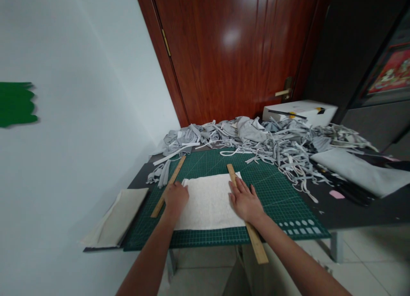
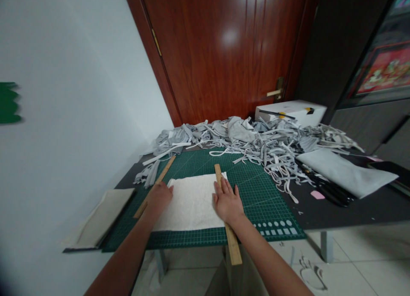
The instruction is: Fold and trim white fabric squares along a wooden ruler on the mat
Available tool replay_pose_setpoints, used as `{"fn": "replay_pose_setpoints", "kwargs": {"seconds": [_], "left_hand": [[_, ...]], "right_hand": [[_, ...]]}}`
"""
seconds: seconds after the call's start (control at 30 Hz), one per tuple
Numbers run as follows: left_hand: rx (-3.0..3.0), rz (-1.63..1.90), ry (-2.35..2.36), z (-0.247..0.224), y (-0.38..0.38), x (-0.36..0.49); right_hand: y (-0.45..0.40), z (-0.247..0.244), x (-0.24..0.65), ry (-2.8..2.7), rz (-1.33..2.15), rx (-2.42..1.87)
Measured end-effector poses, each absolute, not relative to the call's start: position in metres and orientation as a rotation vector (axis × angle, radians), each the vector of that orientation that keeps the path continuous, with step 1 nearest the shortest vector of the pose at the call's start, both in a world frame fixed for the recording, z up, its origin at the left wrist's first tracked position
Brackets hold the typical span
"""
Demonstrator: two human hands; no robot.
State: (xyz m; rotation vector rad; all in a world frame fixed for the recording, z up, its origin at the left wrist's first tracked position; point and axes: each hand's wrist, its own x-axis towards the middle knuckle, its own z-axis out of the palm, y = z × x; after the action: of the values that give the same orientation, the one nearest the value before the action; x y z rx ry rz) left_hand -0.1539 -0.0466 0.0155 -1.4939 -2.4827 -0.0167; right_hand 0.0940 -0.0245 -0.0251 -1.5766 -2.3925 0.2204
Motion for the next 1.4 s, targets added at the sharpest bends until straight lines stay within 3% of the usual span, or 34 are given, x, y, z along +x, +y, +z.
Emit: {"fn": "replay_pose_setpoints", "kwargs": {"seconds": [0.67,1.03,1.23,1.4], "left_hand": [[-1.550,0.092,-2.466,0.004,-0.073,-0.164],[-1.522,0.097,-2.510,0.020,-0.076,-0.162],[-1.722,-0.030,-2.317,0.053,-0.041,-0.111],[-2.292,-0.171,-1.952,0.038,0.006,-0.042]], "right_hand": [[-0.027,-0.028,0.088,-2.343,0.185,-1.577],[-0.026,-0.027,0.085,-2.342,0.234,-1.564],[-0.026,-0.026,0.085,-2.318,0.268,-1.551],[-0.026,-0.025,0.084,-2.303,0.266,-1.535]]}}
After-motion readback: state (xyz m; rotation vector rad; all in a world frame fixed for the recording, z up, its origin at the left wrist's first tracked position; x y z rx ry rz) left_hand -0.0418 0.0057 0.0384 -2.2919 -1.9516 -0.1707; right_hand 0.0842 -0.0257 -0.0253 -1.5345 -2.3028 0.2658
